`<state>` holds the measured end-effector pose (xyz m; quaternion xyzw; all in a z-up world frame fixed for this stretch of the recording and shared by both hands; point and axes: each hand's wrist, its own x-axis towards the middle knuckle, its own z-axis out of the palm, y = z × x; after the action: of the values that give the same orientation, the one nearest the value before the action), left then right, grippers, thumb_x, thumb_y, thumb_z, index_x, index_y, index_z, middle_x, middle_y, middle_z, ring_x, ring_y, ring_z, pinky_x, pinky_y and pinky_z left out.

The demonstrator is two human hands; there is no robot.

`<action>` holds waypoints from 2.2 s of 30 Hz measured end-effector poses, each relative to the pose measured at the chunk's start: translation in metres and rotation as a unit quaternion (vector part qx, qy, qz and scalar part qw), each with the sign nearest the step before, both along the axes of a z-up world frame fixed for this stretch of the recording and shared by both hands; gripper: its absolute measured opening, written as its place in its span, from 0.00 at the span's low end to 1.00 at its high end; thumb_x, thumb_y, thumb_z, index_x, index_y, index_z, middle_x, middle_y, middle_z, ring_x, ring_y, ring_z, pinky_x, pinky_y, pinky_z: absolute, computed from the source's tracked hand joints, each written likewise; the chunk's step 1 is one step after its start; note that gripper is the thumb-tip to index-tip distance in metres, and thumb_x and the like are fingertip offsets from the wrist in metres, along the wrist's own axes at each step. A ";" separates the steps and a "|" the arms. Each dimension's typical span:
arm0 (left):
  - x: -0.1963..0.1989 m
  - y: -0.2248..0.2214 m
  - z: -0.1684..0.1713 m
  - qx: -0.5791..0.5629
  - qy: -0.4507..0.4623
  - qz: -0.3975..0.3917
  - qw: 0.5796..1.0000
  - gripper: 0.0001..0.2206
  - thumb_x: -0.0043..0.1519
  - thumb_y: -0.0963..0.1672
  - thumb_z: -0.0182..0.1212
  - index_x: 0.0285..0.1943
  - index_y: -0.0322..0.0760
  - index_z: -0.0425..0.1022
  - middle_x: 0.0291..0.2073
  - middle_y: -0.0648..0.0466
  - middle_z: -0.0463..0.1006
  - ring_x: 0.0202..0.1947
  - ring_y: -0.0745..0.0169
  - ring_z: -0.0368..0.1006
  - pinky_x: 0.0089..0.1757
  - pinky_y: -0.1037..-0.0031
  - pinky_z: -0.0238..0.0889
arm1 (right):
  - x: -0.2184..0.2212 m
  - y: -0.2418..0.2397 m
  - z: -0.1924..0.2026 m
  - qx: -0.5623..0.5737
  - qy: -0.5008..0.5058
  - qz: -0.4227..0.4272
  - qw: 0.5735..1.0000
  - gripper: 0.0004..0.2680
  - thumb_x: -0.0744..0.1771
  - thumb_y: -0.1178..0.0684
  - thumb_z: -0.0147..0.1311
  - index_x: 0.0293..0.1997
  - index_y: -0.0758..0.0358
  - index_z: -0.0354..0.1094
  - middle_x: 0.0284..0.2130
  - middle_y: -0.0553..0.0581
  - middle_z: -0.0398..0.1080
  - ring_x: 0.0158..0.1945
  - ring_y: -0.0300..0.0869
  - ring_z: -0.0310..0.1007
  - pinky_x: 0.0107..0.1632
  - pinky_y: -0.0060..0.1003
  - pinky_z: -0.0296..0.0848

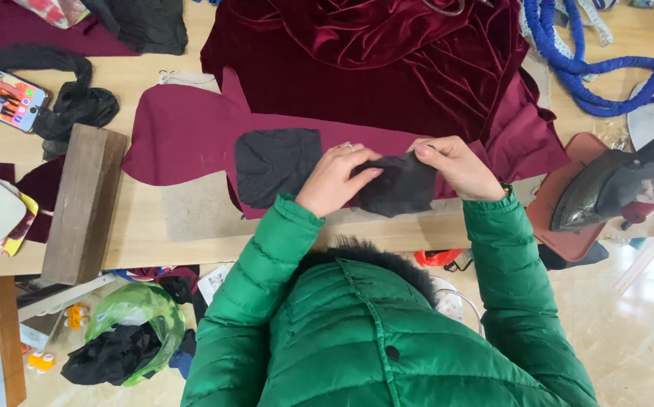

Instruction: Positioning small fabric patches on a larger garment piece and pressing them with a steam iron to bond them.

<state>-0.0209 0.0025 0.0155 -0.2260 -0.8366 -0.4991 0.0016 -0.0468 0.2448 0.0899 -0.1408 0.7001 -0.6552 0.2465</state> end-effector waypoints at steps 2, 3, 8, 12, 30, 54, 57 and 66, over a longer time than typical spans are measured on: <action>-0.006 -0.010 0.004 -0.022 0.008 0.014 1.000 0.09 0.66 0.50 0.63 0.51 0.50 0.79 0.39 0.57 0.80 0.48 0.53 0.76 0.52 0.58 0.66 | -0.009 0.013 -0.021 0.013 0.017 0.003 1.000 0.12 0.74 0.54 0.48 0.32 0.66 0.73 0.32 0.54 0.69 0.42 0.37 0.70 0.47 0.36 0.69; -0.008 -0.016 0.006 -0.044 0.015 0.029 0.999 0.07 0.65 0.50 0.63 0.48 0.52 0.79 0.36 0.60 0.79 0.44 0.55 0.77 0.48 0.60 0.67 | -0.013 0.020 -0.031 0.026 0.033 0.006 0.999 0.12 0.74 0.55 0.48 0.32 0.67 0.72 0.30 0.55 0.68 0.40 0.37 0.69 0.46 0.36 0.67; -0.035 -0.020 0.011 -0.087 0.143 0.116 0.979 0.06 0.65 0.45 0.63 0.49 0.54 0.78 0.39 0.62 0.75 0.46 0.58 0.73 0.50 0.63 0.65 | -0.024 0.001 -0.001 0.118 0.227 -0.032 0.966 0.06 0.73 0.60 0.49 0.46 0.69 0.75 0.43 0.62 0.74 0.53 0.48 0.72 0.56 0.46 0.68; -0.030 -0.028 0.014 -0.075 0.221 0.160 0.959 0.11 0.63 0.41 0.66 0.54 0.45 0.78 0.47 0.55 0.76 0.54 0.52 0.73 0.58 0.57 0.65 | -0.019 -0.008 0.014 0.141 0.429 -0.083 0.888 0.08 0.72 0.63 0.53 0.56 0.69 0.75 0.54 0.67 0.74 0.61 0.61 0.70 0.63 0.54 0.66; 0.065 -0.022 -0.097 -0.214 0.245 0.105 0.940 0.08 0.67 0.48 0.62 0.49 0.44 0.79 0.55 0.56 0.79 0.64 0.57 0.68 0.67 0.43 0.51 | 0.050 0.026 -0.107 0.294 0.437 0.036 0.849 0.10 0.67 0.56 0.60 0.54 0.50 0.78 0.62 0.56 0.71 0.70 0.53 0.62 0.72 0.53 0.57; 0.104 -0.039 -0.058 -0.283 0.114 0.020 0.952 0.33 0.66 0.60 0.49 0.73 0.40 0.62 0.78 0.49 0.52 0.78 0.46 0.42 0.67 0.32 0.30 | 0.049 -0.012 -0.129 0.400 0.397 -0.044 0.825 0.18 0.73 0.51 0.46 0.74 0.57 0.58 0.73 0.67 0.52 0.77 0.56 0.45 0.74 0.51 0.40; 0.110 -0.038 -0.072 -0.286 0.117 0.009 0.951 0.33 0.65 0.61 0.49 0.73 0.42 0.62 0.78 0.50 0.52 0.78 0.48 0.44 0.68 0.34 0.31 | 0.061 -0.053 -0.122 0.393 0.442 0.008 0.807 0.21 0.72 0.45 0.46 0.77 0.54 0.53 0.75 0.64 0.47 0.78 0.54 0.43 0.75 0.53 0.38; 0.115 -0.050 -0.073 -0.286 0.140 0.018 0.948 0.29 0.65 0.58 0.54 0.71 0.44 0.66 0.76 0.49 0.56 0.76 0.48 0.49 0.68 0.39 0.38 | 0.055 -0.062 -0.135 0.447 0.481 0.053 0.752 0.25 0.71 0.30 0.37 0.76 0.46 0.54 0.75 0.65 0.46 0.78 0.56 0.42 0.75 0.59 0.38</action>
<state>0.0941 -0.0474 -0.0570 -0.2690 -0.9396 -0.2020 0.0628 0.0085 0.1826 -0.0451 -0.3484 0.9305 -0.0992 -0.0539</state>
